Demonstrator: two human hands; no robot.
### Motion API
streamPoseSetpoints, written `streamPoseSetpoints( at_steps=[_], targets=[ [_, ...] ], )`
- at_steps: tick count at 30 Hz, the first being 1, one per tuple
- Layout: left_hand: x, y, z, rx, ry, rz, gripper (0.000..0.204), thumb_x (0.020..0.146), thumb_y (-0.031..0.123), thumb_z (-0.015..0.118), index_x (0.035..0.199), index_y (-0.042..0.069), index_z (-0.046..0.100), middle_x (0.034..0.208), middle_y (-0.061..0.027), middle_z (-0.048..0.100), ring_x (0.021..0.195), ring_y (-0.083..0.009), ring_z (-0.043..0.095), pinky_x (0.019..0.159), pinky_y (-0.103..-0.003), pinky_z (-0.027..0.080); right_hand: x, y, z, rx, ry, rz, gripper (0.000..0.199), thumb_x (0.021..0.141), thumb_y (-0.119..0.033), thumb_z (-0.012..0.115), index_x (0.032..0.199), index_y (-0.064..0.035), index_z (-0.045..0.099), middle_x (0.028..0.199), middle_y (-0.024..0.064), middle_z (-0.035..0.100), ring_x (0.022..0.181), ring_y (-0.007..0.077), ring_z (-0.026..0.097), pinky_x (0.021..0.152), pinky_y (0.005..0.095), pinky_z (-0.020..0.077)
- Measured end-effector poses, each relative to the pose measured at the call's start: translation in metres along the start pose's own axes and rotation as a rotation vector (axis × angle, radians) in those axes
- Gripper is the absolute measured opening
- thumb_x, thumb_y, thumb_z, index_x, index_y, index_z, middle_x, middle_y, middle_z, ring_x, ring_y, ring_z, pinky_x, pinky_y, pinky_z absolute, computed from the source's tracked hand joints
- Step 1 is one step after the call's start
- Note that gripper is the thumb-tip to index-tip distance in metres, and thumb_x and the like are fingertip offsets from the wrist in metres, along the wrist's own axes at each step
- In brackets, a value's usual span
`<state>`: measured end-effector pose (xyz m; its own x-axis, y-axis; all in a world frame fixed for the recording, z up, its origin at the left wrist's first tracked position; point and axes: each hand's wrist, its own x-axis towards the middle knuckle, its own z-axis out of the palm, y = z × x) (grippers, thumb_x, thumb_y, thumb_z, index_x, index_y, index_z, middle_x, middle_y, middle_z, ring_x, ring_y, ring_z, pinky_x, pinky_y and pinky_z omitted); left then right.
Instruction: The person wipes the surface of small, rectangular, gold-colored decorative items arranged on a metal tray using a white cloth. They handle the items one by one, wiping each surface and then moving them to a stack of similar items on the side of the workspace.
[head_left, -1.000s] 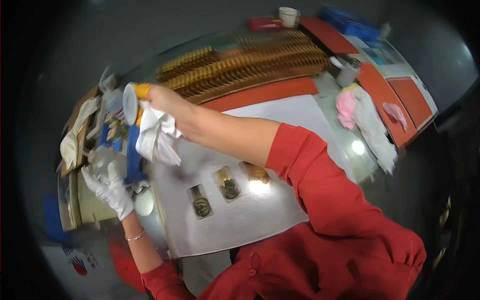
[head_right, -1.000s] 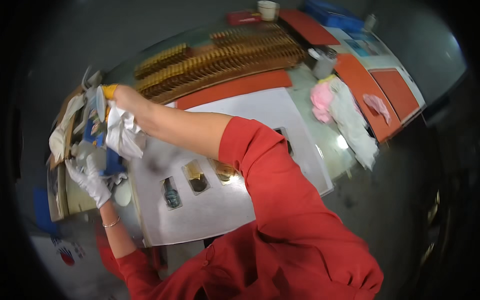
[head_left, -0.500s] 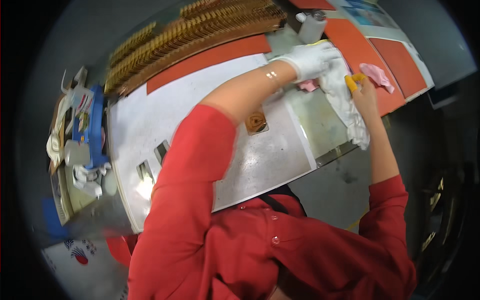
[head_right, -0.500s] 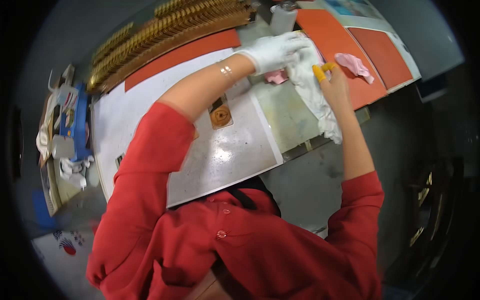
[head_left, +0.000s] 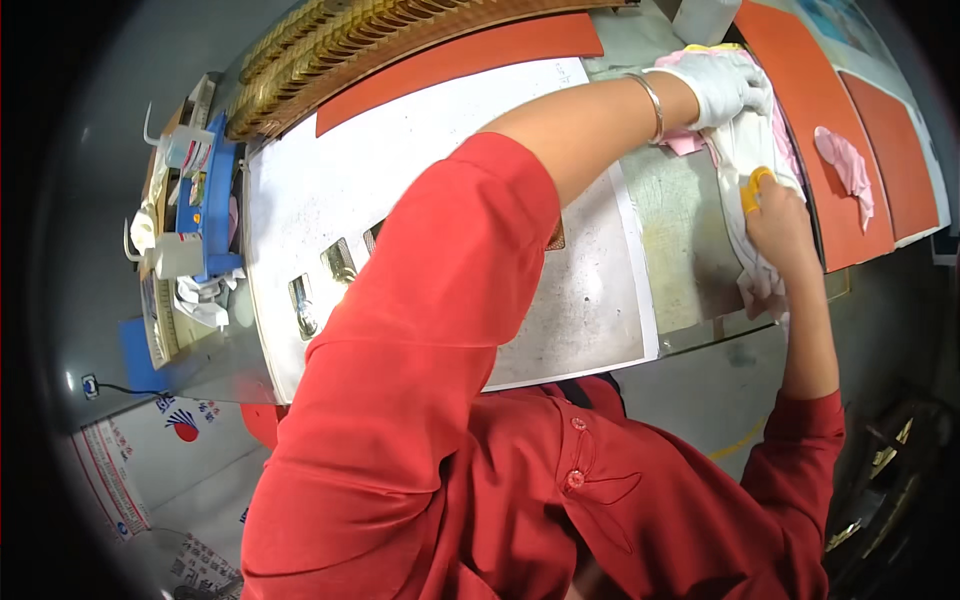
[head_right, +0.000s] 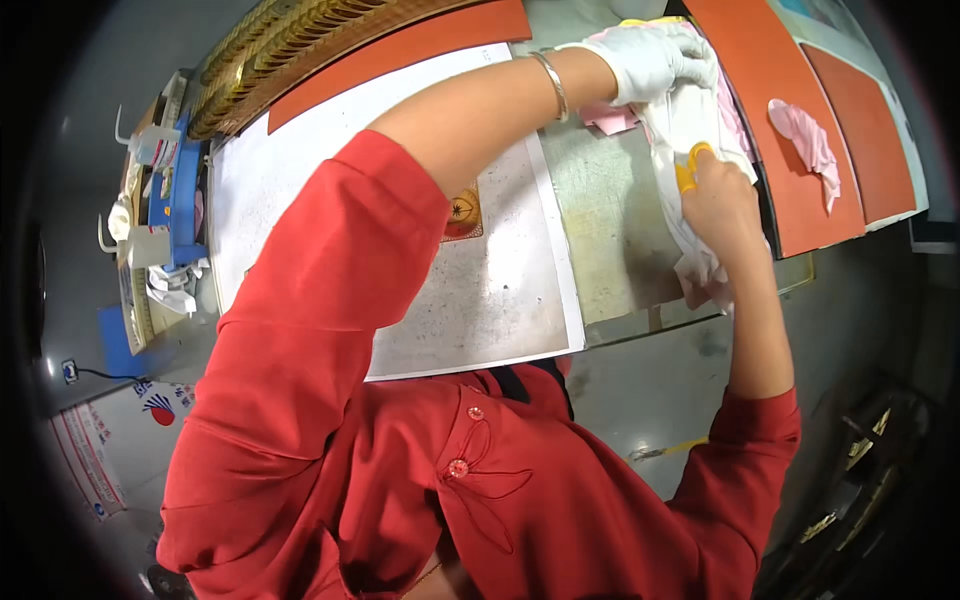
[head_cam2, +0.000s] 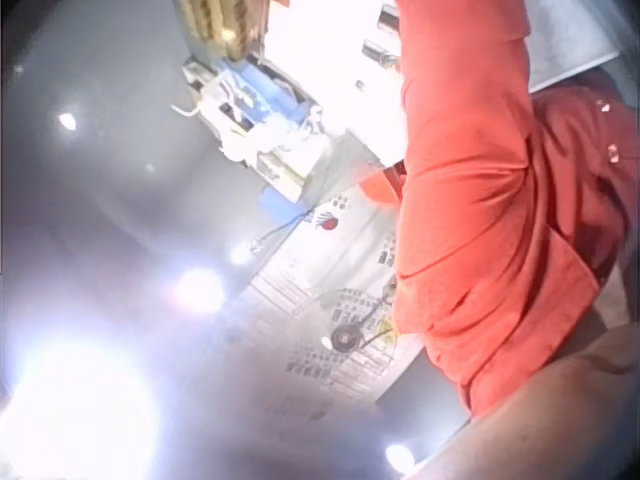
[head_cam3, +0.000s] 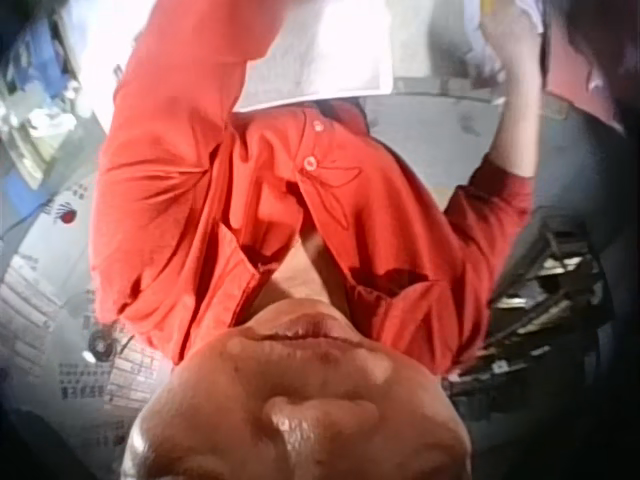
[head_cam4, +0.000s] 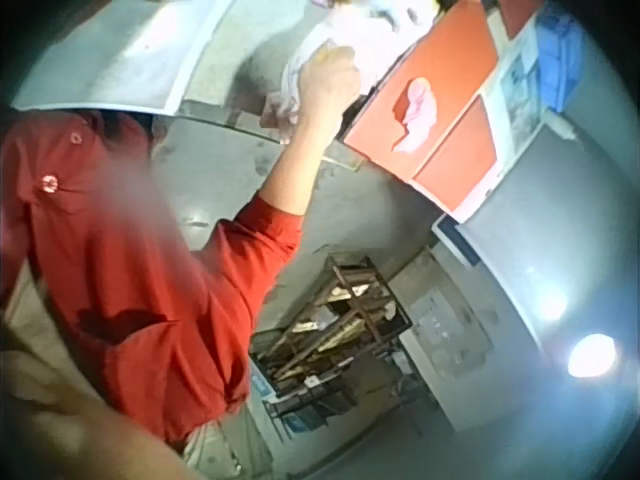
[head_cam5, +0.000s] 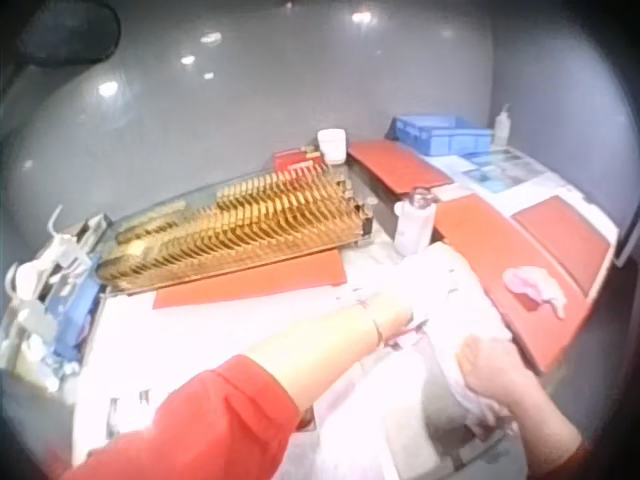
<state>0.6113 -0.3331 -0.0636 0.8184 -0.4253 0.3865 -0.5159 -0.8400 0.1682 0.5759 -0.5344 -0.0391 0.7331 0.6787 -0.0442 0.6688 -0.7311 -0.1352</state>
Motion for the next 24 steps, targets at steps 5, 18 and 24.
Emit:
streamPoseSetpoints(
  at_steps=[5, 18, 24],
  targets=[
    [0.012, 0.011, -0.012, 0.008, -0.095, -0.008, 0.041, 0.073, 0.011, 0.055, 0.113, 0.022, 0.058, 0.121, 0.0, 0.053, 0.119, -0.0201, 0.043, 0.098, -0.031, 0.036, 0.0, 0.019, -0.017, -0.056, 0.095, 0.067, 0.026, 0.077, -0.016, 0.053, 0.097, 0.0015, 0.054, 0.084, 0.0244, 0.061, 0.08, 0.0405, 0.059, 0.069, 0.0476, 0.0445],
    [-0.24, 0.106, -0.151, 0.146, -0.049, -0.708, 0.088, 0.059, 0.05, 0.073, 0.126, 0.003, 0.041, 0.127, -0.0175, 0.045, 0.119, -0.0326, 0.041, 0.101, -0.041, 0.03, -0.062, -0.125, -0.033, 0.379, -0.113, -0.381, 0.028, 0.081, -0.027, 0.058, 0.093, -0.0021, 0.057, 0.077, 0.02, 0.061, 0.076, 0.0381, 0.058, 0.066, 0.0431, 0.0434],
    [-0.265, 0.126, -0.114, 0.278, -0.024, -0.77, 0.089, 0.056, 0.053, 0.073, 0.123, 0.004, 0.043, 0.128, -0.0167, 0.042, 0.122, -0.0325, 0.034, 0.099, -0.051, 0.025, 0.018, -0.189, 0.003, 0.195, -0.029, -0.421, 0.03, 0.08, -0.03, 0.057, 0.091, -0.0021, 0.058, 0.075, 0.0197, 0.062, 0.075, 0.0358, 0.06, 0.066, 0.0448, 0.0452]
  ],
)
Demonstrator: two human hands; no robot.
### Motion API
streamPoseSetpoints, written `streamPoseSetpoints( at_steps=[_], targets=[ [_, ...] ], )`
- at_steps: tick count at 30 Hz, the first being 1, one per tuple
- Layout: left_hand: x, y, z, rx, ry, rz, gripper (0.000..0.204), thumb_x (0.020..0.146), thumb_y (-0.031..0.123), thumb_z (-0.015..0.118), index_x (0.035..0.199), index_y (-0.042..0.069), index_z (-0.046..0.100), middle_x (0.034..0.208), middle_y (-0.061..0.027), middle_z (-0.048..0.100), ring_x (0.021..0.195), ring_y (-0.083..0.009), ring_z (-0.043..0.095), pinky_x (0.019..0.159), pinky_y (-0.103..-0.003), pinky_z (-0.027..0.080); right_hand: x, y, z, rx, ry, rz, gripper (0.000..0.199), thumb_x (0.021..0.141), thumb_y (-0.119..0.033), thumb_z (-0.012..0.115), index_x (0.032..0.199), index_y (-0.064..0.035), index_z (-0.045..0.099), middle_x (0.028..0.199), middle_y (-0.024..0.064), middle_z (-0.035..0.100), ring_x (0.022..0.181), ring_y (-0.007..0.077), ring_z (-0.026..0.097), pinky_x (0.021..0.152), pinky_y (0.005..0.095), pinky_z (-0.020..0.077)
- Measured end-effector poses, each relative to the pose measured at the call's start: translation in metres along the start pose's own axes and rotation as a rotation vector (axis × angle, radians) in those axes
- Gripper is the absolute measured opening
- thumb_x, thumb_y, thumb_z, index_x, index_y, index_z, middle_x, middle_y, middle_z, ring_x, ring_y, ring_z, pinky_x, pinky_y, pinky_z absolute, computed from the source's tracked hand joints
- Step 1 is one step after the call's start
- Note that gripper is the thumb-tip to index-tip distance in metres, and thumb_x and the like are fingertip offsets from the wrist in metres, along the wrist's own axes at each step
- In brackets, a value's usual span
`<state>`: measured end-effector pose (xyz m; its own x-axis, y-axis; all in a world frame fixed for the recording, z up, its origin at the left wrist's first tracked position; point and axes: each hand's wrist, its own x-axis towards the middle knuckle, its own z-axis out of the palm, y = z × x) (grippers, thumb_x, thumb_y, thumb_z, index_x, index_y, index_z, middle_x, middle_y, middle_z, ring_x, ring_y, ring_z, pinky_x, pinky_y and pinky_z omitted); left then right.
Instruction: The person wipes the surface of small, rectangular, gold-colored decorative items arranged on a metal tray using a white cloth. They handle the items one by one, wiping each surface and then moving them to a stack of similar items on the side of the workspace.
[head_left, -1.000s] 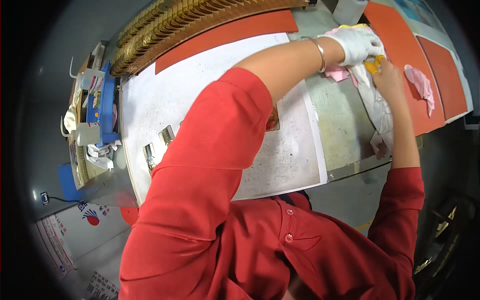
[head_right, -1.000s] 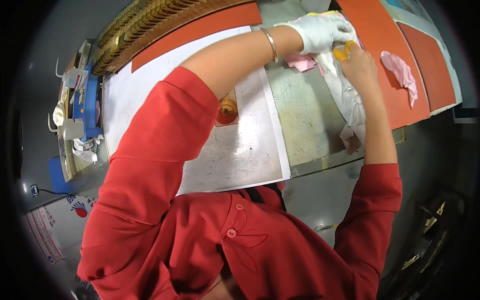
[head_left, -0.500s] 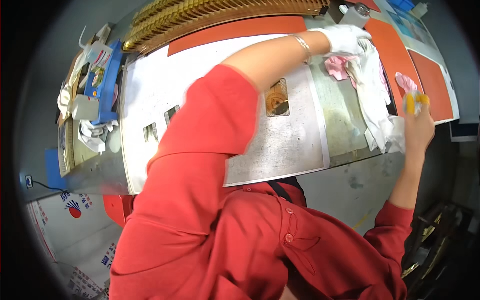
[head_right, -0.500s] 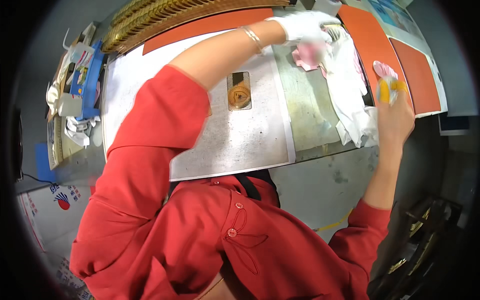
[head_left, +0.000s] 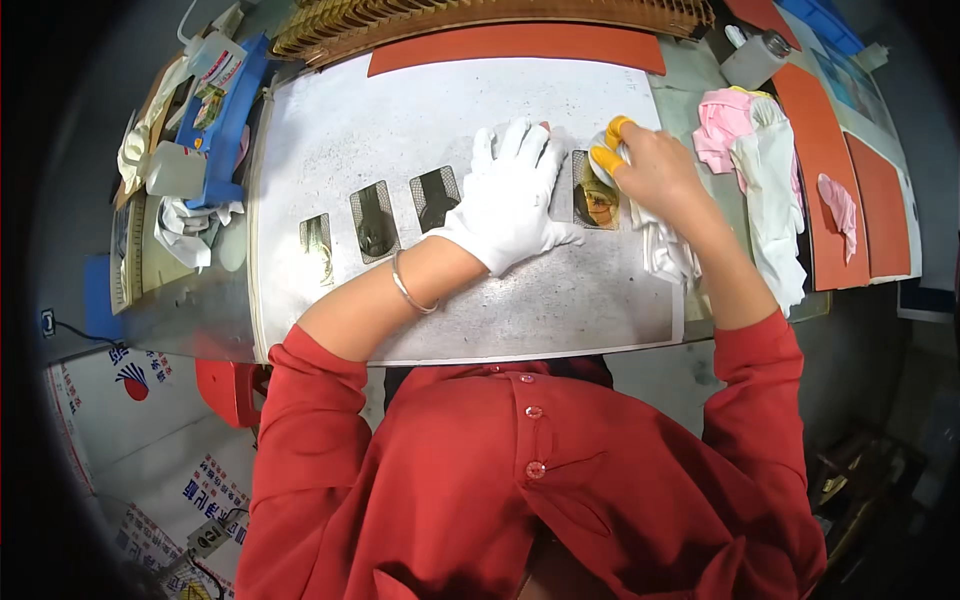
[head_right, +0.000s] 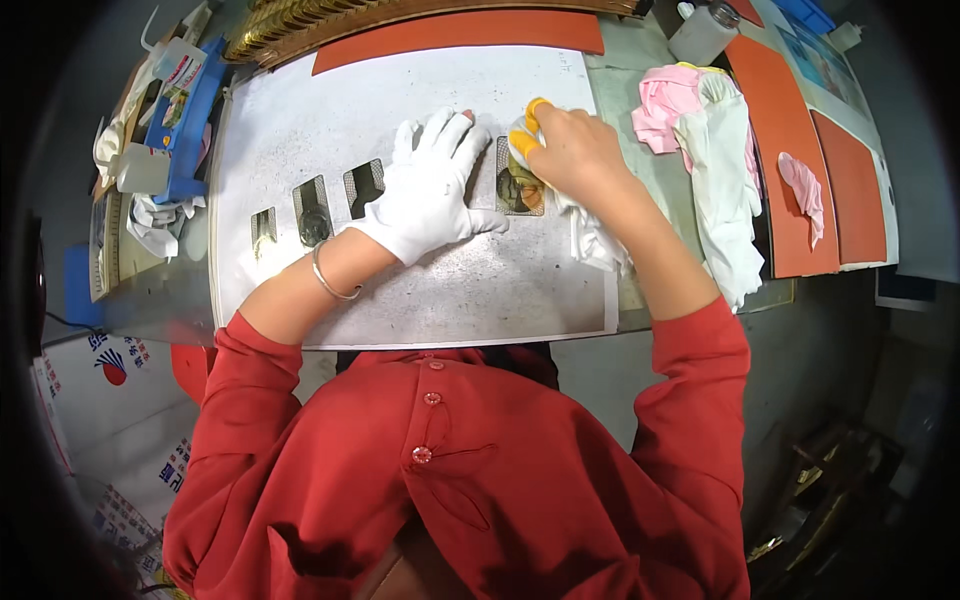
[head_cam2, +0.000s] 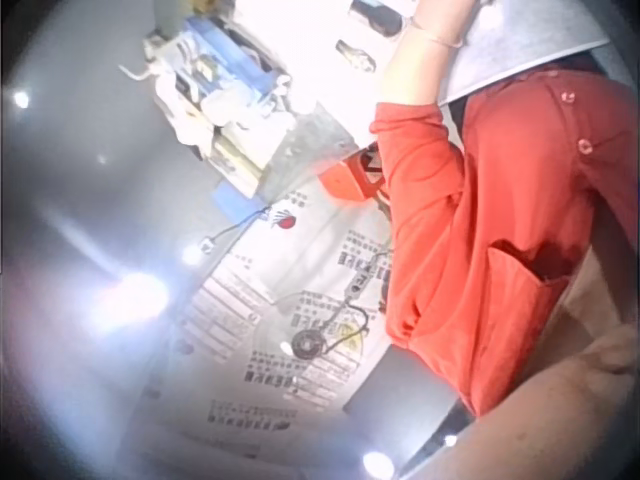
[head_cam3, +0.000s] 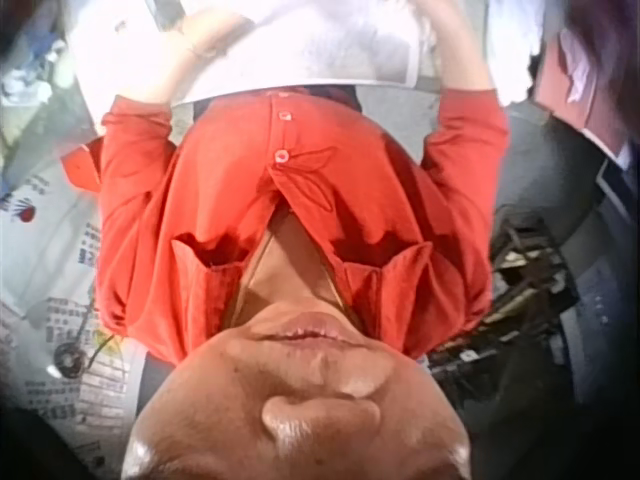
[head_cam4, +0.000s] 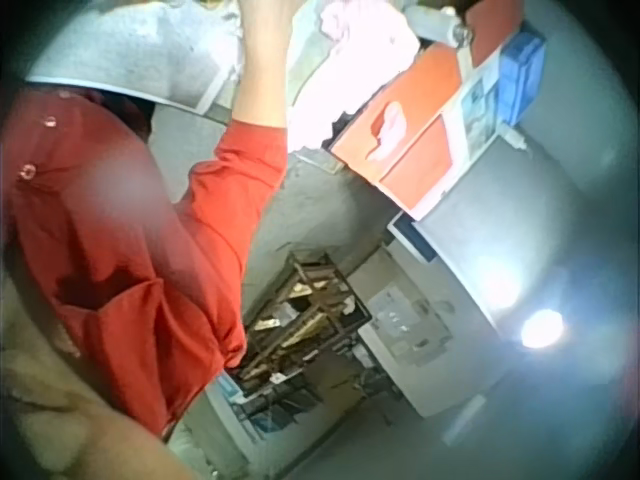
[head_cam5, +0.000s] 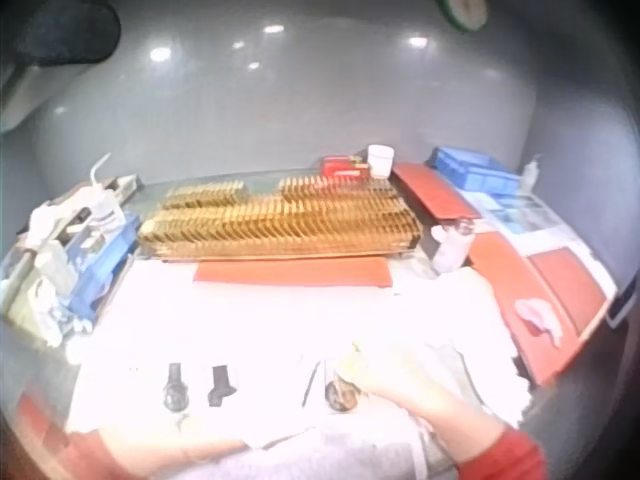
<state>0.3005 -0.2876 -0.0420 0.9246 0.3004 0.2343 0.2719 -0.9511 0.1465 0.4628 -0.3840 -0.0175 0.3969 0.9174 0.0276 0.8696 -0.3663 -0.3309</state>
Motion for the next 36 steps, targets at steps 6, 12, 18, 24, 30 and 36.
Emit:
streamPoseSetpoints(
  at_steps=[6, 12, 18, 24, 30, 36],
  targets=[
    [0.003, 0.002, 0.008, -0.003, -0.017, -0.073, 0.086, 0.06, 0.057, 0.069, 0.124, 0.004, 0.045, 0.131, -0.0183, 0.038, 0.125, -0.0343, 0.03, 0.099, -0.055, 0.023, 0.027, 0.0, 0.02, -0.04, -0.086, 0.071, 0.031, 0.076, -0.028, 0.061, 0.092, -0.0016, 0.061, 0.079, 0.0193, 0.064, 0.078, 0.0347, 0.062, 0.068, 0.0415, 0.0475],
    [0.005, -0.002, 0.013, -0.029, -0.033, -0.078, 0.086, 0.059, 0.059, 0.068, 0.123, 0.005, 0.047, 0.135, -0.0169, 0.036, 0.127, -0.0333, 0.025, 0.101, -0.053, 0.018, 0.03, -0.003, 0.027, 0.015, -0.08, 0.126, 0.026, 0.072, -0.021, 0.059, 0.084, 0.002, 0.061, 0.079, 0.0231, 0.062, 0.077, 0.0384, 0.06, 0.069, 0.0433, 0.0463],
    [0.01, -0.003, 0.01, -0.017, -0.085, -0.094, 0.088, 0.057, 0.06, 0.069, 0.126, 0.01, 0.046, 0.137, -0.0159, 0.033, 0.129, -0.0347, 0.024, 0.1, -0.056, 0.021, 0.019, -0.005, 0.031, 0.021, -0.069, 0.117, 0.024, 0.072, -0.019, 0.058, 0.079, 0.0036, 0.059, 0.077, 0.0253, 0.061, 0.076, 0.0402, 0.059, 0.069, 0.0444, 0.0458],
    [0.01, -0.005, 0.01, 0.002, -0.091, -0.023, 0.084, 0.06, 0.059, 0.067, 0.127, 0.012, 0.045, 0.139, -0.0146, 0.031, 0.13, -0.036, 0.022, 0.1, -0.06, 0.018, 0.003, -0.018, 0.026, 0.003, -0.105, 0.154, 0.024, 0.072, -0.018, 0.06, 0.081, 0.0043, 0.059, 0.076, 0.0237, 0.062, 0.074, 0.0375, 0.061, 0.069, 0.0438, 0.0471],
    [0.014, -0.007, 0.006, 0.049, -0.147, 0.098, 0.089, 0.063, 0.062, 0.064, 0.128, 0.006, 0.042, 0.139, -0.0145, 0.03, 0.131, -0.035, 0.022, 0.101, -0.06, 0.017, -0.016, -0.022, 0.028, -0.012, -0.104, 0.144, 0.03, 0.074, -0.025, 0.062, 0.08, 0.0039, 0.058, 0.073, 0.0232, 0.061, 0.073, 0.0381, 0.061, 0.068, 0.0448, 0.0472],
    [0.017, -0.007, 0.0, 0.039, -0.189, 0.152, 0.102, 0.056, 0.066, 0.066, 0.128, -0.001, 0.039, 0.139, -0.0148, 0.03, 0.132, -0.0336, 0.02, 0.102, -0.059, 0.016, -0.041, -0.029, 0.031, 0.009, -0.066, 0.151, 0.029, 0.075, -0.025, 0.063, 0.076, 0.003, 0.057, 0.07, 0.0235, 0.06, 0.069, 0.0392, 0.06, 0.064, 0.0457, 0.0465]
  ],
)
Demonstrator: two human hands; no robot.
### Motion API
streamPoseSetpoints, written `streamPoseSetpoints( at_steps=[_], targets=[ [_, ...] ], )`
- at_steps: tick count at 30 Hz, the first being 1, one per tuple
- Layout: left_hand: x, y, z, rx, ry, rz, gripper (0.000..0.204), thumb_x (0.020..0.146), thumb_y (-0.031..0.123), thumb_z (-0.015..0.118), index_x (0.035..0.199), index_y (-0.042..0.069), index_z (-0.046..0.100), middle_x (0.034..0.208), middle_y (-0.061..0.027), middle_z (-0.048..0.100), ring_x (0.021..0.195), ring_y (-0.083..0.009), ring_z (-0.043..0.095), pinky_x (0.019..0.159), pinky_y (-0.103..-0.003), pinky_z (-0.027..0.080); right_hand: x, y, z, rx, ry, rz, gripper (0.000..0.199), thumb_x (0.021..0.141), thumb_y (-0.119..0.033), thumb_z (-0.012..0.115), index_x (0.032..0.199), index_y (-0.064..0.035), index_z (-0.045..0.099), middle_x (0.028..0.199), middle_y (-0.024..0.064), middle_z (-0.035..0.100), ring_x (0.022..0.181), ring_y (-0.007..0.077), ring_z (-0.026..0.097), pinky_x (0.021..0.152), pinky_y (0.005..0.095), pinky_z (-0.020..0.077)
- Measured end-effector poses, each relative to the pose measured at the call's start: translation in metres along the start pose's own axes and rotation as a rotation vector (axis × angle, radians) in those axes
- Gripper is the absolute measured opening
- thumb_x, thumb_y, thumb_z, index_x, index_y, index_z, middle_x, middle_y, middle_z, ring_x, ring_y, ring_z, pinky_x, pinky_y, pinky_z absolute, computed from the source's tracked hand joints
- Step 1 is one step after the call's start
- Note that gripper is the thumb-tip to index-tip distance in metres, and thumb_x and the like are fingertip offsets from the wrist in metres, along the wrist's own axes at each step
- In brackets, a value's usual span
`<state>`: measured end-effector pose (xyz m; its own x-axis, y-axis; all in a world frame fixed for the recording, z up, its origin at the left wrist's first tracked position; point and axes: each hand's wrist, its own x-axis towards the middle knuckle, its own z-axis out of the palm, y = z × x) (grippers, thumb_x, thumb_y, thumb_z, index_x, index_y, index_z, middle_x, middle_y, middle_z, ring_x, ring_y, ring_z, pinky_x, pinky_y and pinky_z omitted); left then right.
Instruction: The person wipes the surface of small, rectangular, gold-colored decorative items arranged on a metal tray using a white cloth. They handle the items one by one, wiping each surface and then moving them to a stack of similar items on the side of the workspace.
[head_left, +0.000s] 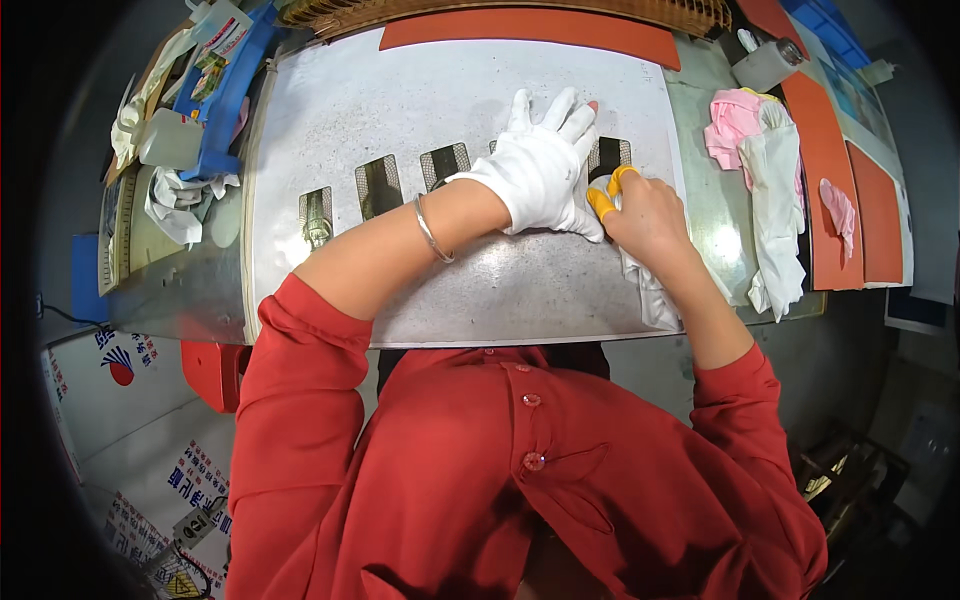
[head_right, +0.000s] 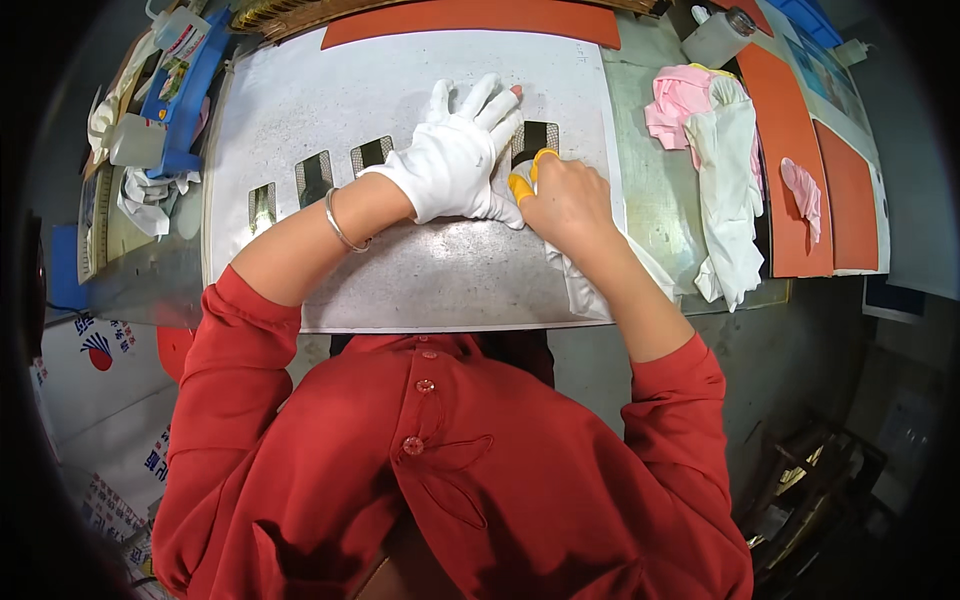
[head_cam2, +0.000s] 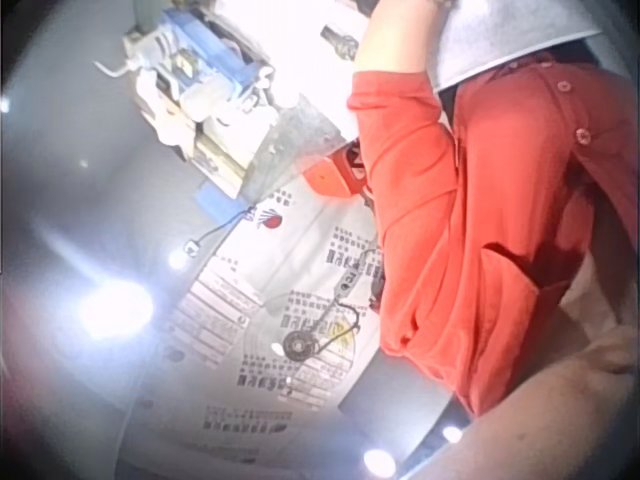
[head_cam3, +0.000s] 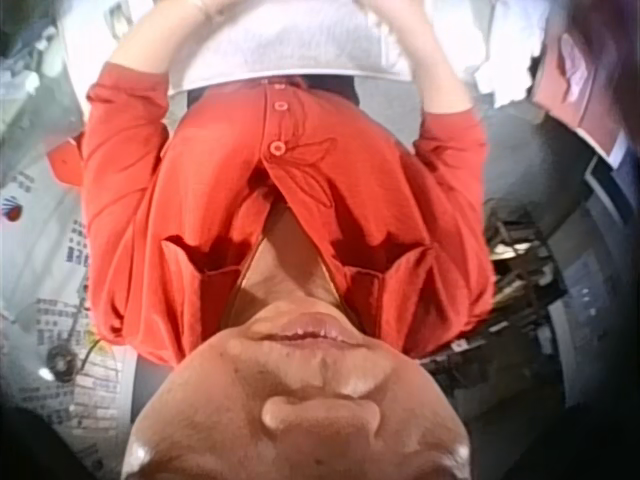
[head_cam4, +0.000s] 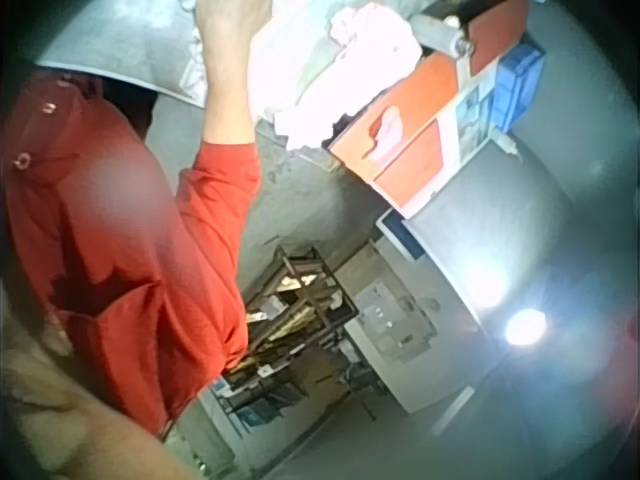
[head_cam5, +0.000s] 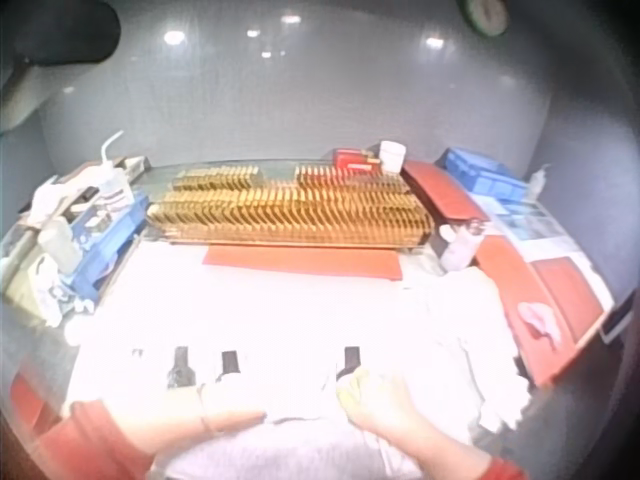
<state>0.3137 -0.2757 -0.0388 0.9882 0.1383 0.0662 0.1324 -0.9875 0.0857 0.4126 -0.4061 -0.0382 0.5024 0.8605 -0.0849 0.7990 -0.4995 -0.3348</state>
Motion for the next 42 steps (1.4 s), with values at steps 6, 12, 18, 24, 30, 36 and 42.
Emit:
streamPoseSetpoints(
  at_steps=[6, 12, 18, 24, 30, 36, 42],
  targets=[
    [0.003, 0.0, -0.008, -0.004, -0.129, -0.018, 0.114, 0.047, 0.069, 0.069, 0.13, -0.001, 0.036, 0.14, -0.0167, 0.027, 0.134, -0.0328, 0.017, 0.103, -0.059, 0.015, -0.022, -0.002, 0.005, -0.004, 0.008, 0.007, 0.028, 0.074, -0.024, 0.064, 0.074, 0.0024, 0.057, 0.067, 0.0222, 0.06, 0.065, 0.0377, 0.06, 0.06, 0.0454, 0.0466],
    [-0.01, -0.014, -0.007, -0.02, -0.023, 0.04, 0.112, 0.046, 0.066, 0.071, 0.127, 0.0, 0.034, 0.137, -0.0197, 0.03, 0.13, -0.0346, 0.023, 0.098, -0.055, 0.024, -0.038, -0.003, 0.005, 0.002, -0.034, -0.019, 0.029, 0.076, -0.026, 0.063, 0.078, 0.0024, 0.056, 0.067, 0.0225, 0.06, 0.066, 0.0395, 0.06, 0.062, 0.0473, 0.0461],
    [-0.071, -0.031, -0.02, -0.002, 0.032, -0.29, 0.095, 0.055, 0.059, 0.071, 0.126, 0.003, 0.04, 0.133, -0.0187, 0.036, 0.128, -0.0356, 0.027, 0.1, -0.057, 0.019, -0.031, -0.026, -0.026, -0.027, -0.092, -0.109, 0.029, 0.077, -0.028, 0.058, 0.084, 0.0003, 0.057, 0.07, 0.0215, 0.061, 0.069, 0.0404, 0.059, 0.064, 0.0461, 0.0455],
    [-0.089, -0.032, -0.005, 0.056, 0.182, -0.296, 0.088, 0.06, 0.058, 0.067, 0.125, 0.004, 0.043, 0.132, -0.0186, 0.037, 0.126, -0.0365, 0.028, 0.099, -0.056, 0.019, 0.055, -0.067, -0.003, 0.023, -0.002, -0.243, 0.025, 0.073, -0.023, 0.059, 0.084, -0.0004, 0.06, 0.071, 0.0183, 0.063, 0.071, 0.0335, 0.061, 0.063, 0.041, 0.047],
    [-0.088, -0.034, 0.003, 0.015, 0.203, -0.351, 0.086, 0.061, 0.054, 0.068, 0.127, 0.005, 0.043, 0.134, -0.0189, 0.036, 0.126, -0.0365, 0.028, 0.1, -0.054, 0.019, 0.085, -0.078, 0.016, 0.003, -0.118, -0.179, 0.031, 0.074, -0.024, 0.062, 0.093, 0.0008, 0.063, 0.08, 0.02, 0.065, 0.077, 0.0324, 0.063, 0.069, 0.0395, 0.0488],
    [-0.083, -0.037, 0.001, -0.018, 0.112, -0.379, 0.085, 0.06, 0.052, 0.069, 0.127, 0.007, 0.044, 0.139, -0.0154, 0.031, 0.13, -0.0377, 0.023, 0.101, -0.058, 0.018, 0.068, -0.079, 0.018, -0.056, -0.159, -0.177, 0.027, 0.073, -0.021, 0.062, 0.087, 0.0013, 0.063, 0.076, 0.0214, 0.063, 0.074, 0.0349, 0.062, 0.067, 0.0414, 0.0483],
    [-0.082, -0.044, -0.002, -0.019, 0.111, -0.191, 0.081, 0.067, 0.053, 0.063, 0.126, 0.002, 0.044, 0.141, -0.0156, 0.028, 0.13, -0.038, 0.022, 0.1, -0.06, 0.017, 0.042, -0.076, 0.021, -0.043, -0.164, -0.176, 0.03, 0.076, -0.027, 0.062, 0.081, 0.0027, 0.061, 0.07, 0.0223, 0.062, 0.069, 0.0366, 0.062, 0.066, 0.0432, 0.0481]
  ],
)
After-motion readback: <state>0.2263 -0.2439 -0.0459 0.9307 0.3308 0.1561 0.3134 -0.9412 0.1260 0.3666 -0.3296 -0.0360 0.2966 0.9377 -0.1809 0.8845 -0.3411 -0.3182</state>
